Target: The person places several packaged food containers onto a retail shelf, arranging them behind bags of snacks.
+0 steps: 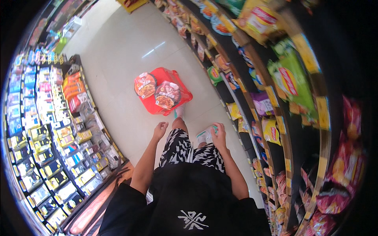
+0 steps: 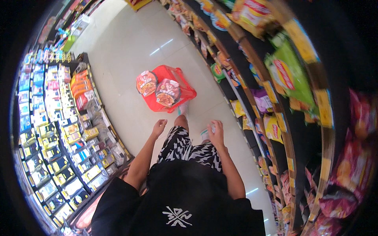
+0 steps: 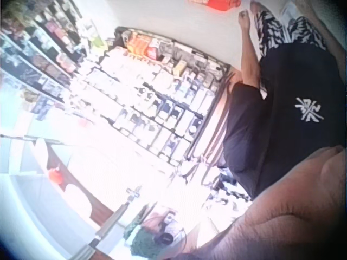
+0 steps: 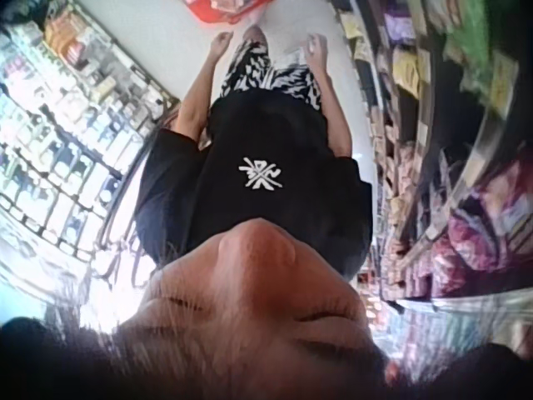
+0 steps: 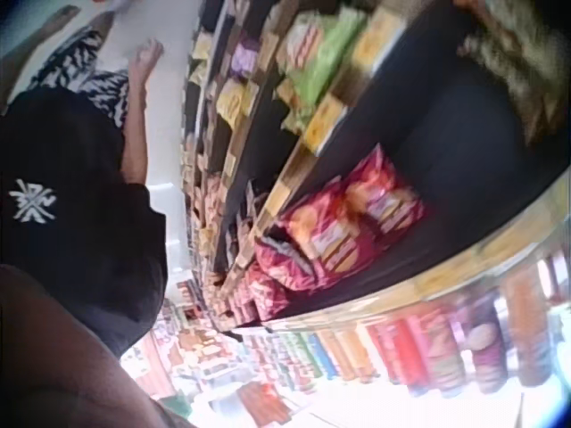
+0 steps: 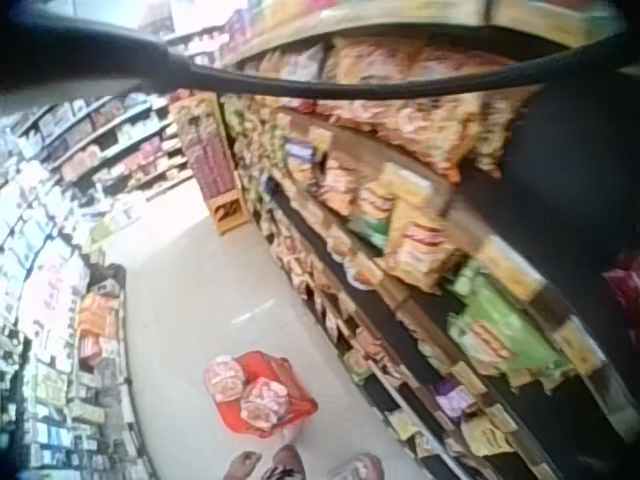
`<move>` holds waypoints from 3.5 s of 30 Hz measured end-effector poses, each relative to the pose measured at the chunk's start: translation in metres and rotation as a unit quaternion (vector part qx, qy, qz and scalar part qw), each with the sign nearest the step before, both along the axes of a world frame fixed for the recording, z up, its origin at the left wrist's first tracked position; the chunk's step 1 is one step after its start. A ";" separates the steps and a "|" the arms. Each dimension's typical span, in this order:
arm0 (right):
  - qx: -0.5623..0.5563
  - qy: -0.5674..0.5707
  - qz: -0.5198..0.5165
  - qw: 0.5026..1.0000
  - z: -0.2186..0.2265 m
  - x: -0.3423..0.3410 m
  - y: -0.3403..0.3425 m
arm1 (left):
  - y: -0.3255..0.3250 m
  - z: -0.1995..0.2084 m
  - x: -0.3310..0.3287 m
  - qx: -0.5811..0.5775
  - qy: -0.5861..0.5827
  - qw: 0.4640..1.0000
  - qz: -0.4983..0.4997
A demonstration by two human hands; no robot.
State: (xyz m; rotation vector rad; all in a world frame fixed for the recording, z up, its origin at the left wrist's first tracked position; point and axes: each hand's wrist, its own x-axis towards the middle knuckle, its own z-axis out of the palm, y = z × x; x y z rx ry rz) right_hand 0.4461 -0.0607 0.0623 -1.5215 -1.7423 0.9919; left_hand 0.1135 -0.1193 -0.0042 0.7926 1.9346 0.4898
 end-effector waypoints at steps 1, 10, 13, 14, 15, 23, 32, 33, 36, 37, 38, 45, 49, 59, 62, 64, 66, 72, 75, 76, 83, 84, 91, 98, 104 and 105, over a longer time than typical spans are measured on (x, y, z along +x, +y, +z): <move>-0.037 0.001 0.042 0.998 -0.007 -0.018 0.008 | 0.005 -0.002 -0.006 0.011 -0.002 1.000 0.009; -0.363 0.085 0.030 0.927 -0.111 -0.134 0.078 | 0.074 -0.040 -0.061 -0.013 -0.055 0.993 0.108; -0.417 0.099 -0.026 0.903 -0.117 -0.167 0.109 | 0.098 -0.059 -0.074 -0.006 -0.028 0.994 0.104; -0.426 0.090 -0.040 0.899 -0.113 -0.178 0.122 | 0.108 -0.066 -0.079 0.001 -0.019 0.995 0.098; -0.443 0.084 -0.034 0.892 -0.116 -0.186 0.132 | 0.118 -0.074 -0.083 0.009 -0.022 0.994 0.110; -0.589 0.197 -0.156 0.769 -0.135 -0.217 0.150 | 0.161 -0.065 -0.097 -0.005 -0.189 0.974 0.123; -0.573 0.162 -0.168 0.785 -0.130 -0.179 0.098 | 0.114 -0.070 -0.073 -0.073 -0.062 0.995 0.036; -0.576 0.181 -0.174 0.778 -0.120 -0.168 0.092 | 0.113 -0.067 -0.068 -0.063 -0.065 0.996 0.020; -0.550 0.305 -0.197 0.752 -0.104 -0.134 0.078 | 0.106 -0.047 -0.049 -0.041 -0.073 0.996 -0.034; -0.519 0.312 -0.227 0.763 -0.099 -0.121 0.069 | 0.104 -0.039 -0.037 -0.035 -0.070 0.995 -0.062; -0.511 0.316 -0.237 0.764 -0.089 -0.112 0.068 | 0.104 -0.035 -0.029 -0.029 -0.077 0.994 -0.074; -0.383 0.408 -0.262 0.786 -0.034 -0.020 0.025 | 0.094 -0.006 0.055 0.112 -0.086 0.974 -0.178; -0.323 0.496 -0.277 0.757 0.002 0.030 0.004 | 0.110 0.060 0.107 0.155 -0.161 0.952 -0.208; -0.006 0.433 -0.357 0.827 0.086 0.103 -0.061 | 0.114 0.162 0.229 0.256 -0.312 0.884 -0.236; 0.086 0.389 -0.374 0.838 0.131 0.123 -0.075 | 0.111 0.194 0.262 0.223 -0.377 0.864 -0.248; 0.160 0.391 -0.390 0.818 0.159 0.137 -0.080 | 0.109 0.222 0.291 0.185 -0.428 0.846 -0.258; 0.189 0.419 -0.373 0.806 0.190 0.154 -0.079 | 0.113 0.225 0.319 0.197 -0.453 0.827 -0.270; 0.305 0.359 -0.420 0.776 0.254 0.210 -0.064 | 0.138 0.292 0.412 0.174 -0.485 0.786 -0.341; 0.317 0.295 -0.438 0.788 0.257 0.243 -0.051 | 0.151 0.302 0.467 0.379 -0.416 0.740 -0.368; 0.308 0.281 -0.456 0.786 0.255 0.253 -0.046 | 0.156 0.301 0.480 0.379 -0.405 0.736 -0.387; 0.255 0.234 -0.523 0.779 0.226 0.279 -0.035 | 0.142 0.284 0.504 0.311 -0.375 0.749 -0.449; 0.259 0.230 -0.525 0.778 0.227 0.277 -0.034 | 0.140 0.283 0.501 0.297 -0.391 0.750 -0.444; 0.260 0.169 -0.528 0.791 0.227 0.264 -0.033 | 0.128 0.286 0.476 0.257 -0.484 0.719 -0.428; 0.314 0.110 -0.600 0.728 0.198 0.201 -0.055 | 0.131 0.215 0.372 0.175 -0.395 0.784 -0.447; 0.153 0.013 -0.482 0.863 0.104 0.122 -0.056 | 0.111 0.063 0.185 0.100 -0.198 0.937 -0.271; 0.133 -0.026 -0.440 0.888 0.095 0.106 -0.050 | 0.106 0.051 0.155 0.077 -0.198 0.955 -0.208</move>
